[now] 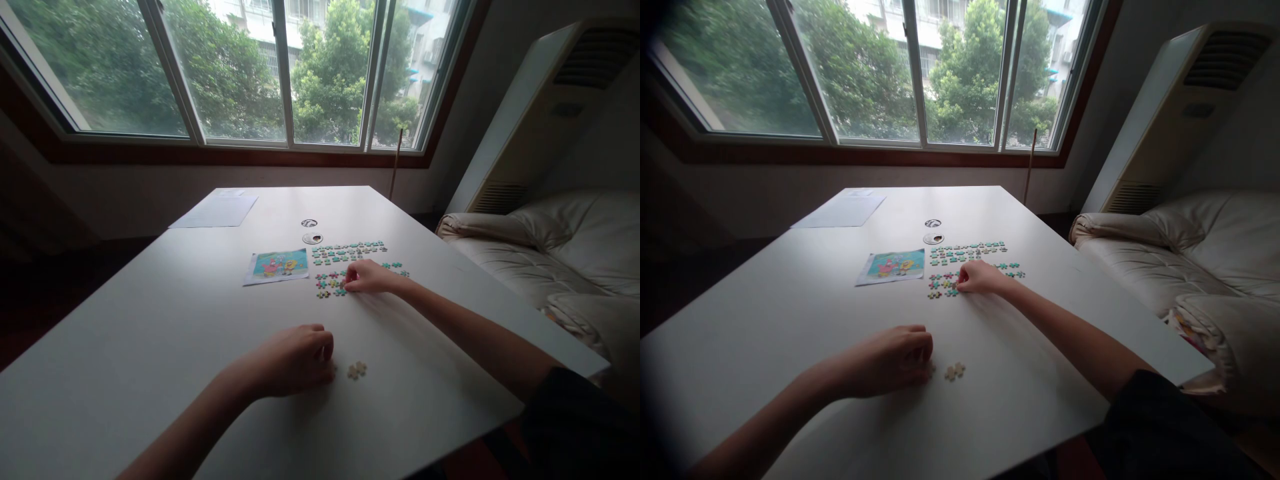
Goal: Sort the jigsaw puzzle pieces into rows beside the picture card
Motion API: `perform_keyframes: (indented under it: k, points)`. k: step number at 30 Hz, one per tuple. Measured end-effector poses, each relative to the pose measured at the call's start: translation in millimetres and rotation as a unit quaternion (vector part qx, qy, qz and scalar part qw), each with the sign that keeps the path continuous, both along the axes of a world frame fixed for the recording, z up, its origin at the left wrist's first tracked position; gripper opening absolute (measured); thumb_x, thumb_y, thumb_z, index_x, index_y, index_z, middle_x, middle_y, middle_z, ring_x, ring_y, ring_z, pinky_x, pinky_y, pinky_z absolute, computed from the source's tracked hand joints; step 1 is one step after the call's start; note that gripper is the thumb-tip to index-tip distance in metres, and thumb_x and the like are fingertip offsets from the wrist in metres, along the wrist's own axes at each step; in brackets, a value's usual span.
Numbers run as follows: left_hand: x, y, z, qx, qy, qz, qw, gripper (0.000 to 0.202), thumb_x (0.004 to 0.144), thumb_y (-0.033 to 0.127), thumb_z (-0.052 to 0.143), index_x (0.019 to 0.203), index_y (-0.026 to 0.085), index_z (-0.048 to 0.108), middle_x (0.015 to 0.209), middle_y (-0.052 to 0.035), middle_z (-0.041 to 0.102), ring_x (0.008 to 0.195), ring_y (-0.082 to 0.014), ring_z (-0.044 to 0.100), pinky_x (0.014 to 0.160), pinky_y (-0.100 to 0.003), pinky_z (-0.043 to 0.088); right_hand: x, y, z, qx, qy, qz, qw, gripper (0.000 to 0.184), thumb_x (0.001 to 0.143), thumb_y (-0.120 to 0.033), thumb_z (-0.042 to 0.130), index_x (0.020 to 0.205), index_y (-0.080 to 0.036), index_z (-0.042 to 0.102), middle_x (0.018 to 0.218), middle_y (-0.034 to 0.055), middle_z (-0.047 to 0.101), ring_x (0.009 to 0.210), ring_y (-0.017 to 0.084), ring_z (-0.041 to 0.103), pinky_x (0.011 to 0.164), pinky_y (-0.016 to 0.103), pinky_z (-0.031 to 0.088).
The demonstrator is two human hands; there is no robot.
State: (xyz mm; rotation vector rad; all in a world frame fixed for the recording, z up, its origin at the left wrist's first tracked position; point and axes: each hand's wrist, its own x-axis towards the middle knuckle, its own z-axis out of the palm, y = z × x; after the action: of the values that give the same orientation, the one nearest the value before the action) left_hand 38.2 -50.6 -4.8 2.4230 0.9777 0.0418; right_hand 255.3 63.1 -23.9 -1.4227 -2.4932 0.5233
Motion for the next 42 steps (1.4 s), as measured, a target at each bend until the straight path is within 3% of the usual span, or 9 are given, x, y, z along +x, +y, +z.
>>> perform_keyframes:
  k: [4,10,15,24,31,42]
  points:
    - [-1,6,-3.5,0.012,-0.039,0.03,0.999,0.009,0.074,0.027,0.051,0.077,0.02,0.056,0.077,0.0003,0.055,0.064,-0.0117,0.049,0.056,-0.021,0.036,3,-12,5.4,0.023,0.026,0.021,0.999,0.009,0.069,-0.025,0.06,0.067,-0.016,0.062,0.071,0.0013,0.064,0.063,0.011,0.056,0.053,0.019,0.038]
    - [0,22,-18.9,-0.022,-0.176,0.159,0.971,0.024,0.079,0.036,0.047,0.086,0.016,0.06,0.07,-0.0007,0.059,0.063,-0.012,0.051,0.058,-0.023,0.04,7,-65,-1.3,0.237,0.065,0.119,0.962,0.01,0.079,-0.025,0.053,0.076,-0.018,0.059,0.077,0.0025,0.061,0.069,0.012,0.053,0.063,0.023,0.039]
    - [7,20,-23.2,-0.065,-0.214,0.171,0.96,0.035,0.075,0.046,0.052,0.089,0.016,0.063,0.072,-0.0021,0.063,0.065,-0.0126,0.052,0.058,-0.023,0.041,3,-90,-14.7,0.317,0.079,0.149,0.933,0.012,0.082,-0.025,0.049,0.077,-0.02,0.058,0.074,0.0016,0.061,0.065,0.01,0.053,0.062,0.024,0.038]
    - [12,15,-22.2,0.005,-0.203,0.155,0.967,0.024,0.077,0.038,0.051,0.08,0.017,0.064,0.067,0.0,0.062,0.058,-0.0101,0.051,0.055,-0.021,0.042,-4,-94,-12.3,0.325,0.113,0.15,0.927,0.01,0.081,-0.026,0.051,0.078,-0.02,0.058,0.073,0.0007,0.062,0.063,0.009,0.055,0.062,0.024,0.039]
    - [9,14,-21.2,0.202,-0.209,0.108,0.951,0.011,0.078,0.021,0.051,0.085,0.019,0.06,0.08,-0.0031,0.061,0.073,-0.0134,0.052,0.068,-0.026,0.044,0,-92,-14.2,0.263,0.179,0.077,0.945,0.011,0.079,-0.029,0.054,0.081,-0.019,0.059,0.072,0.001,0.061,0.061,0.009,0.054,0.058,0.021,0.042]
    - [11,12,-23.3,0.202,-0.203,0.088,0.954,0.011,0.081,0.02,0.047,0.088,0.02,0.056,0.082,-0.0028,0.059,0.076,-0.0138,0.052,0.069,-0.026,0.044,-1,-92,-17.7,0.234,0.209,0.099,0.945,0.008,0.08,-0.022,0.052,0.082,-0.02,0.06,0.074,0.0016,0.062,0.064,0.009,0.056,0.058,0.02,0.045]
